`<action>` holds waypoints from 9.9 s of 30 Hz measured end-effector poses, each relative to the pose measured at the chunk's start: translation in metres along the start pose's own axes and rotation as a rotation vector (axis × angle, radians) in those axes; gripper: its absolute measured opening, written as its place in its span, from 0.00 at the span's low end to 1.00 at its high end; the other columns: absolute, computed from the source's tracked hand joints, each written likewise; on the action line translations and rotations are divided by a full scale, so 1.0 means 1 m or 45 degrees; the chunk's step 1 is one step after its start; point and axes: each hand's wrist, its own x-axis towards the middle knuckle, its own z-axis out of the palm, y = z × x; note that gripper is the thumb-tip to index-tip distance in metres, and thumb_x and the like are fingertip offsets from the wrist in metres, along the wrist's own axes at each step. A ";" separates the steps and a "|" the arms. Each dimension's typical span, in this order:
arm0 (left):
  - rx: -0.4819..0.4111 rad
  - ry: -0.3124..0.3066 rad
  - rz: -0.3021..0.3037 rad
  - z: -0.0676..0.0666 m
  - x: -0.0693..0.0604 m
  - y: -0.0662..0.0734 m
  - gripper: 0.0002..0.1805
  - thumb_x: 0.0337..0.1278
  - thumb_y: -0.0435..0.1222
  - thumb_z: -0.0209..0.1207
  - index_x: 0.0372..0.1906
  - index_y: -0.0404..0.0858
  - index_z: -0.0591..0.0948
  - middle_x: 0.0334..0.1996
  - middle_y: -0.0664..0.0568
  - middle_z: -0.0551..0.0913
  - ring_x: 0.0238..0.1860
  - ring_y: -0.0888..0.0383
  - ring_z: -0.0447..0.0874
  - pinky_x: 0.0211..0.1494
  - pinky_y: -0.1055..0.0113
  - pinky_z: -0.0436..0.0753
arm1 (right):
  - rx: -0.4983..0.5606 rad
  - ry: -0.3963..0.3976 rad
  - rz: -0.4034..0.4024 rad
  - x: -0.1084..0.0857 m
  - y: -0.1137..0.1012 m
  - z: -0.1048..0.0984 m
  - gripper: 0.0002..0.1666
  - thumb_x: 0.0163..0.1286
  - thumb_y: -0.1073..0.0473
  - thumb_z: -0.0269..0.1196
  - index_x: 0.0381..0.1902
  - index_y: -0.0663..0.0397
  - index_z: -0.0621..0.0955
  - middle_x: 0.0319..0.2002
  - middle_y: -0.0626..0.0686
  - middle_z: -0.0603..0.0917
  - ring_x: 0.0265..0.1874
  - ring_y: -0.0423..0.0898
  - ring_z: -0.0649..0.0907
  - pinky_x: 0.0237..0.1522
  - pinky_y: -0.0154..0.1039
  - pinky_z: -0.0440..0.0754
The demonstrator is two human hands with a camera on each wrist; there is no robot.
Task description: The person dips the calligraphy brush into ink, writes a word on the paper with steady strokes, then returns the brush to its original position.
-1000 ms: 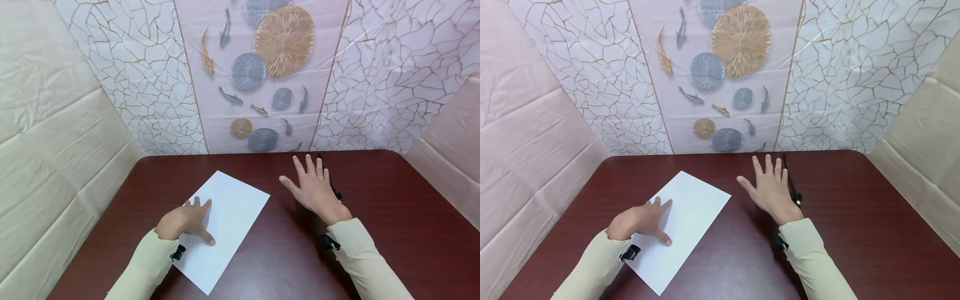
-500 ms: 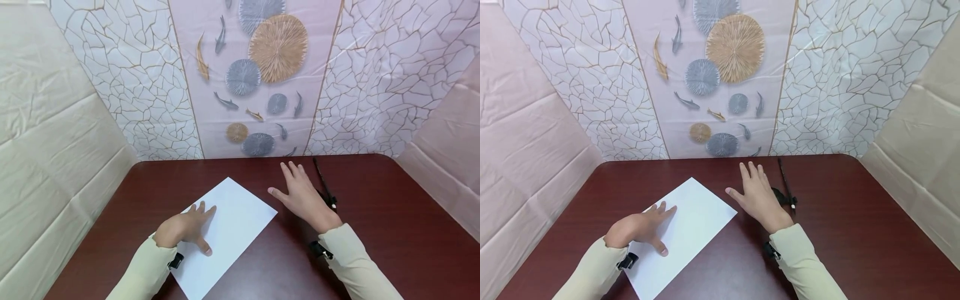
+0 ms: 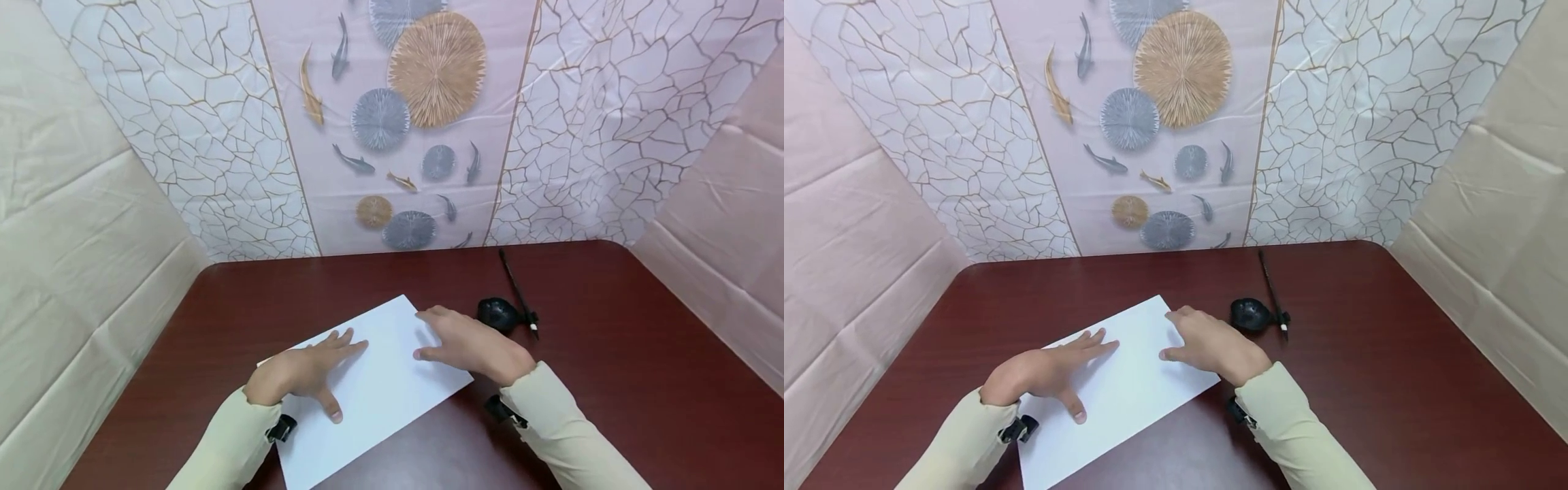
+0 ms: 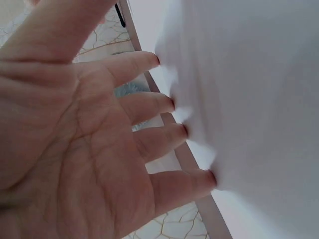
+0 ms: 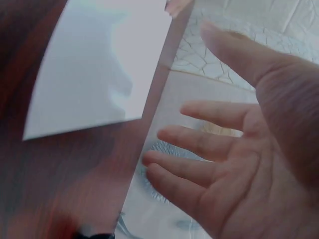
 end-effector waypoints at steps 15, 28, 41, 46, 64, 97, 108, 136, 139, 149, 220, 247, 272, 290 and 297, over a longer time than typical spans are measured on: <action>-0.029 -0.091 0.286 0.006 0.012 0.002 0.63 0.36 0.37 0.86 0.83 0.46 0.65 0.86 0.46 0.49 0.86 0.45 0.41 0.83 0.37 0.47 | -0.074 -0.285 0.093 -0.005 -0.008 0.019 0.59 0.58 0.46 0.82 0.80 0.59 0.67 0.81 0.62 0.60 0.82 0.60 0.58 0.77 0.55 0.64; 0.015 -0.106 0.328 0.016 0.017 0.012 0.56 0.40 0.38 0.85 0.80 0.52 0.70 0.86 0.53 0.51 0.86 0.53 0.44 0.85 0.46 0.50 | -0.101 -0.394 0.206 -0.016 -0.013 0.016 0.68 0.53 0.43 0.84 0.84 0.54 0.61 0.84 0.67 0.52 0.83 0.69 0.50 0.76 0.63 0.63; 0.154 -0.080 -0.051 0.014 -0.002 0.038 0.65 0.37 0.43 0.87 0.84 0.56 0.62 0.87 0.52 0.49 0.86 0.49 0.44 0.81 0.43 0.61 | -0.148 -0.402 0.337 -0.029 -0.010 0.016 0.71 0.52 0.41 0.84 0.84 0.59 0.59 0.80 0.77 0.51 0.79 0.76 0.53 0.71 0.69 0.67; 0.200 -0.081 -0.116 0.013 -0.009 0.035 0.71 0.30 0.45 0.89 0.85 0.54 0.59 0.87 0.49 0.48 0.86 0.43 0.43 0.78 0.39 0.64 | -0.117 -0.412 0.333 -0.031 -0.008 0.015 0.71 0.52 0.42 0.84 0.84 0.60 0.58 0.80 0.78 0.49 0.79 0.78 0.51 0.69 0.71 0.68; 0.272 0.012 -0.339 0.005 -0.014 0.033 0.74 0.30 0.52 0.88 0.84 0.35 0.58 0.81 0.27 0.53 0.82 0.33 0.55 0.75 0.39 0.70 | -0.244 -0.396 0.372 -0.030 -0.012 0.012 0.72 0.49 0.40 0.86 0.82 0.60 0.62 0.77 0.78 0.58 0.75 0.76 0.63 0.64 0.67 0.75; 0.274 0.052 -0.274 0.007 -0.012 0.033 0.74 0.27 0.53 0.89 0.84 0.38 0.60 0.80 0.26 0.55 0.82 0.34 0.56 0.73 0.39 0.72 | 0.173 0.256 0.123 -0.041 0.056 -0.069 0.35 0.83 0.42 0.58 0.74 0.61 0.73 0.59 0.62 0.85 0.55 0.57 0.86 0.53 0.57 0.84; 0.291 0.055 -0.260 0.007 -0.011 0.031 0.75 0.23 0.53 0.90 0.83 0.36 0.61 0.80 0.25 0.55 0.81 0.34 0.57 0.72 0.35 0.72 | 0.314 0.415 0.412 -0.050 0.113 -0.077 0.42 0.83 0.33 0.51 0.74 0.63 0.70 0.55 0.68 0.84 0.41 0.57 0.87 0.39 0.44 0.84; 0.302 -0.088 -0.195 0.003 -0.020 0.015 0.78 0.26 0.50 0.89 0.87 0.46 0.52 0.86 0.38 0.43 0.86 0.38 0.41 0.77 0.34 0.64 | 0.708 0.273 0.534 -0.021 0.192 -0.046 0.39 0.85 0.41 0.52 0.68 0.75 0.73 0.51 0.61 0.87 0.44 0.44 0.82 0.41 0.34 0.86; 0.317 -0.091 -0.198 0.005 -0.022 0.014 0.79 0.26 0.51 0.89 0.87 0.47 0.52 0.86 0.39 0.44 0.85 0.39 0.42 0.75 0.33 0.66 | 0.710 0.227 0.526 -0.016 0.192 -0.043 0.38 0.85 0.42 0.53 0.69 0.75 0.73 0.50 0.62 0.87 0.44 0.46 0.82 0.42 0.35 0.86; 0.344 -0.036 -0.138 0.009 -0.010 0.027 0.78 0.24 0.54 0.89 0.86 0.50 0.54 0.86 0.42 0.46 0.85 0.42 0.46 0.77 0.37 0.66 | 0.654 0.164 0.568 -0.016 0.208 -0.058 0.37 0.85 0.43 0.54 0.67 0.77 0.75 0.36 0.48 0.89 0.32 0.42 0.80 0.36 0.37 0.86; 0.274 -0.185 -0.102 0.005 -0.010 0.019 0.84 0.21 0.44 0.91 0.87 0.54 0.47 0.87 0.43 0.36 0.86 0.43 0.33 0.83 0.40 0.50 | 1.667 0.373 0.422 -0.028 0.184 -0.078 0.15 0.81 0.67 0.58 0.34 0.52 0.87 0.33 0.50 0.88 0.34 0.40 0.89 0.45 0.34 0.88; 0.231 -0.183 -0.136 0.000 -0.014 0.017 0.83 0.22 0.41 0.91 0.88 0.54 0.47 0.87 0.47 0.38 0.87 0.45 0.35 0.82 0.38 0.53 | 0.366 0.800 0.288 -0.034 0.097 -0.089 0.14 0.81 0.54 0.61 0.53 0.58 0.80 0.47 0.64 0.90 0.36 0.53 0.92 0.37 0.30 0.84; 0.197 -0.153 -0.122 0.001 -0.015 0.016 0.80 0.26 0.47 0.90 0.88 0.52 0.49 0.87 0.46 0.39 0.86 0.42 0.36 0.73 0.35 0.69 | 0.197 0.695 0.305 -0.024 0.089 -0.080 0.13 0.76 0.60 0.65 0.55 0.59 0.84 0.45 0.65 0.90 0.35 0.54 0.89 0.30 0.41 0.81; 0.244 -0.150 -0.130 0.004 -0.011 0.018 0.83 0.23 0.48 0.91 0.87 0.49 0.48 0.87 0.41 0.38 0.86 0.39 0.36 0.78 0.36 0.63 | 0.234 0.589 0.276 -0.027 0.085 -0.083 0.10 0.77 0.58 0.66 0.51 0.55 0.85 0.47 0.63 0.91 0.42 0.56 0.90 0.39 0.49 0.84; 0.240 -0.127 -0.121 -0.001 -0.008 0.020 0.83 0.23 0.49 0.91 0.87 0.49 0.48 0.87 0.42 0.38 0.86 0.40 0.37 0.74 0.35 0.68 | 0.179 0.649 0.252 -0.029 0.090 -0.091 0.08 0.76 0.61 0.66 0.50 0.56 0.85 0.46 0.65 0.91 0.45 0.59 0.89 0.38 0.48 0.83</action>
